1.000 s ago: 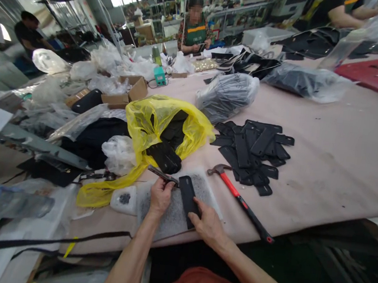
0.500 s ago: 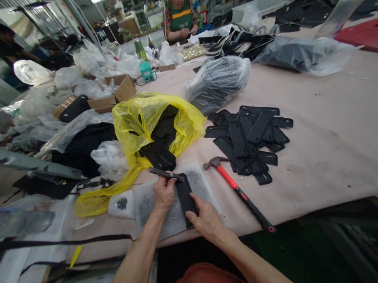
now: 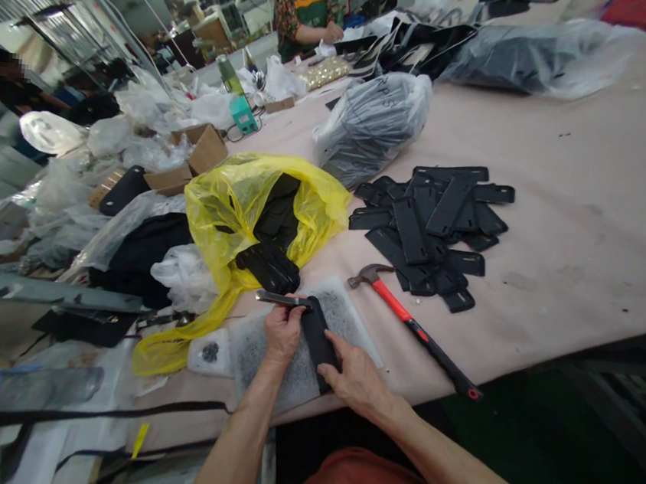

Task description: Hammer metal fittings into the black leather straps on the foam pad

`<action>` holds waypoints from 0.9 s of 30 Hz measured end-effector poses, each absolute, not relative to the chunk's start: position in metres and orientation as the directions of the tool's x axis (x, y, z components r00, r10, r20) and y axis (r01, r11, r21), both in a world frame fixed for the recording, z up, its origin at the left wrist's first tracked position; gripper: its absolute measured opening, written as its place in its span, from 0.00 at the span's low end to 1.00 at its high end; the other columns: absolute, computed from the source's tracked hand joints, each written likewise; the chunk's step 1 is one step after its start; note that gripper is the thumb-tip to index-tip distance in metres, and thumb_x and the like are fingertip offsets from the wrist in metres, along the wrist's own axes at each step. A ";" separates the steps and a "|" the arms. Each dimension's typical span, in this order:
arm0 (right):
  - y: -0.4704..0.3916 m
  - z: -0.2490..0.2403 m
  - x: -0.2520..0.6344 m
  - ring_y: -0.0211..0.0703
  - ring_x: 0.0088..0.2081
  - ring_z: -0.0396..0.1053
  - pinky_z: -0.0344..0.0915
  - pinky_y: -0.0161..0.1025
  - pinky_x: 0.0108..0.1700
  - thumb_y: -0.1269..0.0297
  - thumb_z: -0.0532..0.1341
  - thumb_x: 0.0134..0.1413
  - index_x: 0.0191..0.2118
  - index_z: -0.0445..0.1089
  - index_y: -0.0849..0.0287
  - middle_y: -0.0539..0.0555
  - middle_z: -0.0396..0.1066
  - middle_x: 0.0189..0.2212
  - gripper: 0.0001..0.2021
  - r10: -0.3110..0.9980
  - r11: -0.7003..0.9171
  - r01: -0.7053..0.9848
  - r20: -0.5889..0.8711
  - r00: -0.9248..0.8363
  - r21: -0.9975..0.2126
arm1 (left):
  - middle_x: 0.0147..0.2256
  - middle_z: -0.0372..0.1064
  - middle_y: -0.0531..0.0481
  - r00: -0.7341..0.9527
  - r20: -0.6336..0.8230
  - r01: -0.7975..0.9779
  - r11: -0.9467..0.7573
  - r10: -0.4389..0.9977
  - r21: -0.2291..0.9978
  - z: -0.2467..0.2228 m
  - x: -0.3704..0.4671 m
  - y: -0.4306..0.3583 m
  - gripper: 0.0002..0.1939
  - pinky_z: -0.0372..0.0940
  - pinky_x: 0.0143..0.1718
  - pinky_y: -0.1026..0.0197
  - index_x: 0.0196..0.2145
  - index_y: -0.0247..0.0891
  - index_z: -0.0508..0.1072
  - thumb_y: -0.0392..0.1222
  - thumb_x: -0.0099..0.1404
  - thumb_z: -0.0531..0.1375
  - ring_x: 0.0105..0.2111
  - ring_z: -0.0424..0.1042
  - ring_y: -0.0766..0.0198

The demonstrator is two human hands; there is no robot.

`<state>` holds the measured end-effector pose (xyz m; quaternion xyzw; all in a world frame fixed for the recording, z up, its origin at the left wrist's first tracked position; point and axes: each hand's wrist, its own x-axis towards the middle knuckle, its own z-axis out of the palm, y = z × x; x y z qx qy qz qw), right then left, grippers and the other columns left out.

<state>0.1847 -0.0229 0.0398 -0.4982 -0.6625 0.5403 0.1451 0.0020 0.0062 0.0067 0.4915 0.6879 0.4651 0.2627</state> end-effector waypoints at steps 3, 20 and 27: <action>-0.023 0.038 0.186 0.48 0.36 0.72 0.65 0.40 0.39 0.61 0.58 0.52 0.63 0.59 0.64 0.59 0.75 0.37 0.31 0.817 -0.068 0.494 -0.333 -0.471 -0.867 | 0.37 0.77 0.47 -0.351 0.162 0.552 0.064 0.922 0.832 0.007 0.004 0.006 0.09 0.69 0.45 0.58 0.38 0.38 0.76 0.42 0.64 0.57 0.39 0.76 0.59; 0.025 0.046 0.271 0.55 0.46 0.66 0.62 0.46 0.45 0.60 0.58 0.57 0.49 0.65 0.62 0.63 0.68 0.43 0.17 0.967 0.208 0.866 -0.039 -0.253 -0.454 | 0.38 0.76 0.44 -0.121 0.264 0.814 -0.056 0.957 0.578 0.006 0.007 0.012 0.08 0.69 0.46 0.56 0.39 0.37 0.72 0.34 0.63 0.55 0.41 0.76 0.56; 0.029 0.025 0.297 0.41 0.29 0.65 0.59 0.37 0.30 0.65 0.57 0.51 0.32 0.60 0.57 0.51 0.63 0.27 0.04 0.883 -0.102 0.811 -0.428 -0.193 -0.576 | 0.37 0.76 0.46 -0.116 0.233 0.809 -0.045 0.966 0.587 0.012 0.007 0.012 0.08 0.68 0.43 0.58 0.40 0.38 0.71 0.33 0.63 0.56 0.40 0.75 0.57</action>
